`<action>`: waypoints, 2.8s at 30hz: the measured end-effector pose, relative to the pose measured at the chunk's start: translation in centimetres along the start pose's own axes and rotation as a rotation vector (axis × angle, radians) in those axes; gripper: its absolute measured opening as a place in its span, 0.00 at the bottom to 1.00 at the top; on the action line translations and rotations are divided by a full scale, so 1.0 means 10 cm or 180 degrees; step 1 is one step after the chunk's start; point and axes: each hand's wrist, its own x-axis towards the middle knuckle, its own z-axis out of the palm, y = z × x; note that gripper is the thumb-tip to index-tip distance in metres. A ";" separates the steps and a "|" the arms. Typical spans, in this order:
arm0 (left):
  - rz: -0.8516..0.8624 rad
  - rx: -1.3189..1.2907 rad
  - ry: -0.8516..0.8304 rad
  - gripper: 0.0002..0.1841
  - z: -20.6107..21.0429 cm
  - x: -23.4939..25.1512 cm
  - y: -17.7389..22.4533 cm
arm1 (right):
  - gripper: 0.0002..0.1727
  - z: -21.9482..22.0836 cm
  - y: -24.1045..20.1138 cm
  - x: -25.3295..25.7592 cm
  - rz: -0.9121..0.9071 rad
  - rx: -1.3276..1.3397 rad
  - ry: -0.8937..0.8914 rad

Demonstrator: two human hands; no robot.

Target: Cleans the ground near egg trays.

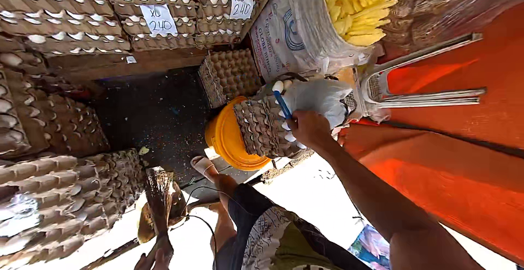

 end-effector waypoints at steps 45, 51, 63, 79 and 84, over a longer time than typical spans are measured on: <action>-0.0240 0.0059 0.1259 0.19 0.50 0.10 0.10 | 0.43 3.22 -3.20 2.69 0.0046 0.1698 -0.1837; -0.0493 -0.0015 0.1425 0.15 0.85 0.17 0.33 | 0.34 4.07 -3.83 1.24 -0.1074 0.0645 -0.3333; -0.0399 -0.0059 0.1361 0.12 0.65 0.33 0.31 | 0.45 3.25 -4.16 2.98 -0.0459 0.1492 -0.1689; -0.0175 0.0132 0.1196 0.10 0.37 0.34 -0.10 | 0.29 3.19 -3.07 1.13 -0.0751 0.0908 -0.2233; -0.0081 0.0046 0.1158 0.08 0.20 0.28 -0.22 | 0.30 4.24 -3.65 0.39 -0.0394 0.0642 -0.2781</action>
